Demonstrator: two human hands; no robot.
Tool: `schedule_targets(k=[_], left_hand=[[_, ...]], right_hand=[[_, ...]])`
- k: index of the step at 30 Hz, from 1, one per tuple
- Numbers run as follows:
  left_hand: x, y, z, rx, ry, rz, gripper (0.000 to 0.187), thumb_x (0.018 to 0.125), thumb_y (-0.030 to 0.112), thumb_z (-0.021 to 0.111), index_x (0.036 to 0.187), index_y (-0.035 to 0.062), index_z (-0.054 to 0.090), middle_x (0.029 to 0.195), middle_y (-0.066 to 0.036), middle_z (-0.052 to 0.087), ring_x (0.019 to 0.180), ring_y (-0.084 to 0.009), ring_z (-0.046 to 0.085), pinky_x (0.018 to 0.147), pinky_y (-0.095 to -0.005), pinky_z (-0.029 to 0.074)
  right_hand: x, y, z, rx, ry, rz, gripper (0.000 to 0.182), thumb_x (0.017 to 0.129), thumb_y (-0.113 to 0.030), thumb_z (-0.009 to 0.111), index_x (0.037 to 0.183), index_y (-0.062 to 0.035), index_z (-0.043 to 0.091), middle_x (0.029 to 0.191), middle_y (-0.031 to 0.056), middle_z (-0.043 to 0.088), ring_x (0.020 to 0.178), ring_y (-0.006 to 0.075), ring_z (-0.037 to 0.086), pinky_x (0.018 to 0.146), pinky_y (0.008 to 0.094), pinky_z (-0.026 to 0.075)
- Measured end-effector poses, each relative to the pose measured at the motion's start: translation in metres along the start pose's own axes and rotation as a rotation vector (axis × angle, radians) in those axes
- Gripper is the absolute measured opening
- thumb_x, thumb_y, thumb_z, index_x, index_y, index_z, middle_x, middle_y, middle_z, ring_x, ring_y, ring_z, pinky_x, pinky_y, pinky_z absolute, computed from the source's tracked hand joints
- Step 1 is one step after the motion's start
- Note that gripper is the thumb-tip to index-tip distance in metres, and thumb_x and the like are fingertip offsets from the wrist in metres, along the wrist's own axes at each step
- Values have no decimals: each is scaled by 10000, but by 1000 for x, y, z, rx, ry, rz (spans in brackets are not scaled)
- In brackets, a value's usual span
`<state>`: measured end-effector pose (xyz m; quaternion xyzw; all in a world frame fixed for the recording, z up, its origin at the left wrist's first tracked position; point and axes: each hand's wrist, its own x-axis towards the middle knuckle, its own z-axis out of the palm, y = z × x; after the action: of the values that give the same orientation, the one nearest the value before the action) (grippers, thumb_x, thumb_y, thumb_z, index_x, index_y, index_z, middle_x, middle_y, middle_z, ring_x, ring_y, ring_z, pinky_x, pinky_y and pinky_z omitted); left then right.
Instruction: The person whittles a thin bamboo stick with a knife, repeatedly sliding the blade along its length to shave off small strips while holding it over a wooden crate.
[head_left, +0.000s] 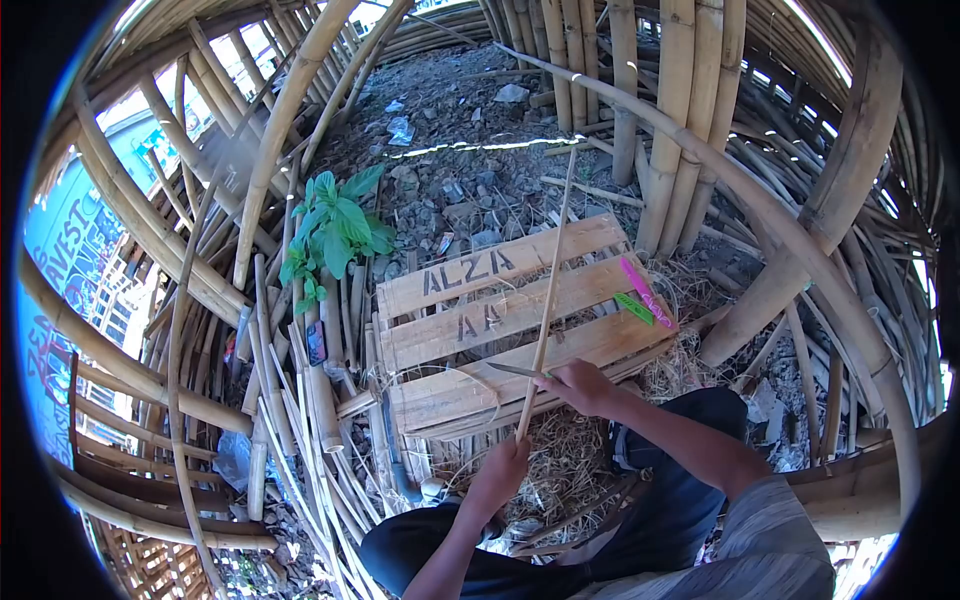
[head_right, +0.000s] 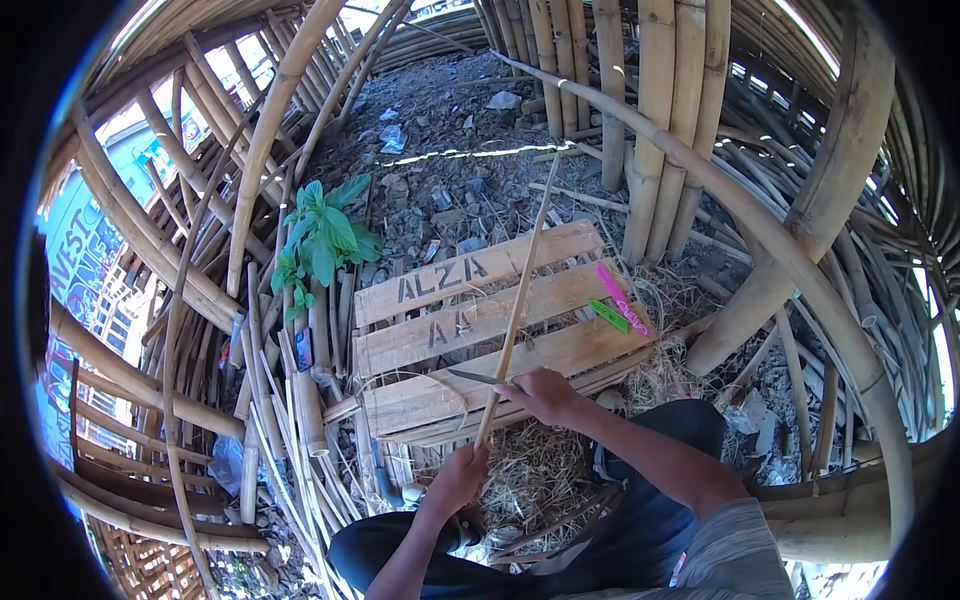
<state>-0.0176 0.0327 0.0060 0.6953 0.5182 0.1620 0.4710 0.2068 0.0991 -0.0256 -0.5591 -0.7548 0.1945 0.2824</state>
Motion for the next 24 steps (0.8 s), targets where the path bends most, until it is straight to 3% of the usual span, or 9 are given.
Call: schedule_targets(k=[1, 2, 3, 7, 11, 13, 14, 19, 24], left_hand=[[-1, -2, 0, -77, -33, -34, 355, 945, 250, 454, 783, -63, 493, 661, -297, 529, 696, -498, 516, 601, -549, 376], [-5, -3, 3, -72, -40, -45, 355, 945, 250, 454, 783, -63, 493, 661, -297, 529, 696, -498, 516, 601, -549, 376], [-8, -2, 6, 24, 16, 38, 345, 944, 242, 454, 783, -61, 492, 662, -296, 528, 694, -497, 514, 598, -546, 376], [-6, 14, 2, 62, 60, 62, 325, 941, 222, 458, 777, -57, 488, 677, -299, 529, 704, -500, 509, 592, -545, 374], [-13, 21, 3, 137, 77, 148, 313, 941, 208, 454, 777, -58, 485, 667, -294, 519, 659, -484, 517, 568, -524, 380], [-22, 2, -2, -48, -39, -44, 332, 949, 235, 452, 759, -35, 484, 576, -200, 515, 516, -351, 523, 486, -446, 382], [-23, -6, -5, -310, -132, -213, 272, 953, 287, 444, 773, 86, 478, 552, 38, 385, 416, -70, 370, 376, -251, 292], [-17, 16, -26, -581, -227, -419, 238, 950, 291, 452, 786, 118, 463, 567, 58, 366, 422, -40, 298, 372, -217, 238], [-9, -13, -14, -392, -178, -251, 259, 953, 307, 461, 789, 106, 468, 572, 54, 371, 427, -40, 308, 372, -224, 258]], right_hand=[[-1, -6, 2, 6, 97, -143, 601, 909, -513, 430, 597, -13, 548, 472, 169, 481, 440, 322, 514, 481, 442, 407], [8, 2, -10, -89, -133, 130, 545, 901, -499, 453, 680, -22, 597, 537, 183, 529, 544, 348, 571, 535, 450, 430], [8, 9, -12, -79, -131, 140, 545, 901, -499, 453, 680, -22, 597, 537, 183, 529, 544, 348, 571, 535, 450, 430], [15, 31, -9, -145, 117, 46, 528, 902, -493, 455, 749, -16, 622, 597, 178, 570, 601, 371, 586, 575, 449, 458], [28, 74, -40, -290, 188, 531, 612, 911, -519, 397, 705, 14, 618, 684, 207, 615, 652, 376, 616, 622, 465, 482], [19, 79, -51, -339, 186, 510, 618, 911, -522, 392, 721, 17, 628, 700, 205, 624, 666, 369, 623, 629, 462, 488], [18, 79, -52, -411, 132, 467, 625, 912, -525, 387, 738, 20, 638, 715, 204, 632, 679, 362, 631, 635, 459, 495], [1, 46, -48, -447, 274, 367, 598, 911, -513, 419, 743, 24, 620, 631, 206, 576, 626, 343, 614, 610, 452, 495], [16, -5, -83, -291, -58, 320, 658, 917, -547, 373, 653, 15, 589, 535, 188, 537, 539, 345, 590, 557, 472, 463]])
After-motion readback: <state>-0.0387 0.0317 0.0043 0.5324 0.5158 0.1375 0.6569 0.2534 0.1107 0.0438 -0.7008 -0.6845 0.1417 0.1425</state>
